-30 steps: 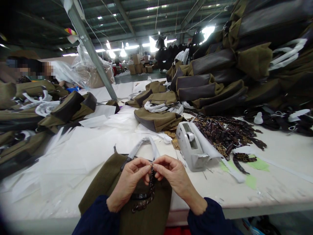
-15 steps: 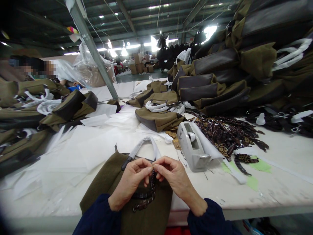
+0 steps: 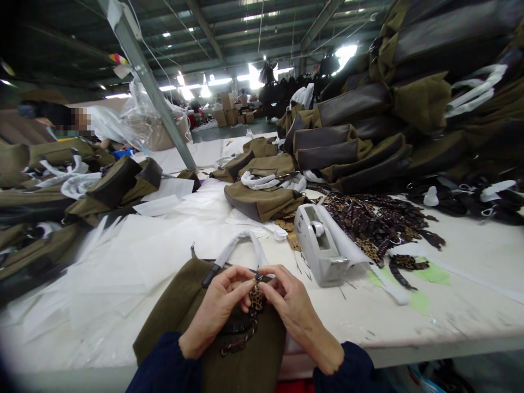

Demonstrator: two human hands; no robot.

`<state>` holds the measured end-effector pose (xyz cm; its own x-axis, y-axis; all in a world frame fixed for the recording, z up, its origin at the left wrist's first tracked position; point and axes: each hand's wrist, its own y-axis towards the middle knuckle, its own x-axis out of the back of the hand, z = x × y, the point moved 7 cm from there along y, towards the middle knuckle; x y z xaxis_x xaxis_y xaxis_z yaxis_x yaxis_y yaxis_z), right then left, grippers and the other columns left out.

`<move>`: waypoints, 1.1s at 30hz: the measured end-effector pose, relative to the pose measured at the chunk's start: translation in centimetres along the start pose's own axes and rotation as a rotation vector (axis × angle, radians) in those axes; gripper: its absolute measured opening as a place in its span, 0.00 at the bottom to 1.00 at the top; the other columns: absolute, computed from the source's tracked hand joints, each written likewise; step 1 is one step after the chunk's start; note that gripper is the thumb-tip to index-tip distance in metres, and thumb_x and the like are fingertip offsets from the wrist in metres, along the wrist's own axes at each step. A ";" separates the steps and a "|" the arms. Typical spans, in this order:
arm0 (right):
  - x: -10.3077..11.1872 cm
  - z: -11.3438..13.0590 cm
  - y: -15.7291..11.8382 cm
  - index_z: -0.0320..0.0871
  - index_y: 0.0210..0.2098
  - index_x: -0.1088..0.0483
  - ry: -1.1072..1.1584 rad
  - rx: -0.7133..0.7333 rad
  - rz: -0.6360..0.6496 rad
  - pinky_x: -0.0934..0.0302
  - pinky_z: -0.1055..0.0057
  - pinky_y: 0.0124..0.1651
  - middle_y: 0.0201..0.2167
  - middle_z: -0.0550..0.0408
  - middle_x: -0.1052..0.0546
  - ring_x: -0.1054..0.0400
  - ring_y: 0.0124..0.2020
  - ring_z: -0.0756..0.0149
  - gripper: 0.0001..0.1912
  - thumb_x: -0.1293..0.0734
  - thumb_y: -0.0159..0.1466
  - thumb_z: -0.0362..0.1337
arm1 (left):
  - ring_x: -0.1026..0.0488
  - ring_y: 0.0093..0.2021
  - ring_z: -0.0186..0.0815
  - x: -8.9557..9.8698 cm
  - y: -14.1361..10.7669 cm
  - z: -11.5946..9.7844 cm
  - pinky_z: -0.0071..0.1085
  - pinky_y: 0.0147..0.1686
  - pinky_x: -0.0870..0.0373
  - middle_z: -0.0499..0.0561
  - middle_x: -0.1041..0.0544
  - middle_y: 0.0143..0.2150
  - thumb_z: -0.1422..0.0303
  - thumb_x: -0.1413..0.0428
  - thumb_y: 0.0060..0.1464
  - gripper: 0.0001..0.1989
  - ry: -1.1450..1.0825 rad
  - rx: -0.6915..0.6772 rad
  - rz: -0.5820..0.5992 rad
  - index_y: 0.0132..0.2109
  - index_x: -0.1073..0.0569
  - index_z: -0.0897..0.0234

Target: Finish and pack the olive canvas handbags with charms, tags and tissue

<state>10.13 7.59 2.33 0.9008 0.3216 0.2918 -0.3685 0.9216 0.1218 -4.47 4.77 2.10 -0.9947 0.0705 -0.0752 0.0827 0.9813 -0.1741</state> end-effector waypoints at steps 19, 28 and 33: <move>-2.2 0.2 -1.3 0.42 0.56 0.32 -0.617 0.377 0.152 0.32 0.58 0.55 0.51 0.46 0.26 0.32 0.53 0.56 0.25 0.35 0.59 0.23 | 0.31 0.23 0.32 -0.6 -2.4 1.5 0.28 0.25 0.38 0.48 0.27 0.28 0.67 0.51 0.56 0.03 0.326 0.190 0.033 0.35 0.37 0.61; -1.5 1.0 -2.9 0.43 0.49 0.27 -0.523 0.523 -0.009 0.29 0.66 0.45 0.43 0.48 0.22 0.27 0.43 0.61 0.14 0.40 0.68 0.29 | 0.49 0.15 0.22 -2.0 -4.9 2.8 0.20 0.15 0.53 0.41 0.34 0.22 0.55 0.49 0.59 0.14 -0.290 0.453 0.010 0.40 0.34 0.63; -1.8 1.2 -4.5 0.42 0.51 0.28 -0.464 0.586 -0.051 0.29 0.66 0.45 0.43 0.46 0.23 0.28 0.43 0.60 0.15 0.40 0.68 0.29 | 0.49 0.13 0.20 -2.1 -4.6 3.2 0.18 0.12 0.53 0.42 0.33 0.20 0.51 0.45 0.58 0.19 -0.183 0.362 0.003 0.35 0.33 0.64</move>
<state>9.91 2.60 2.37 0.7784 0.0376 0.6267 -0.5078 0.6246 0.5933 -2.54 -0.47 -0.05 -0.9697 0.0082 -0.2442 0.1346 0.8520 -0.5060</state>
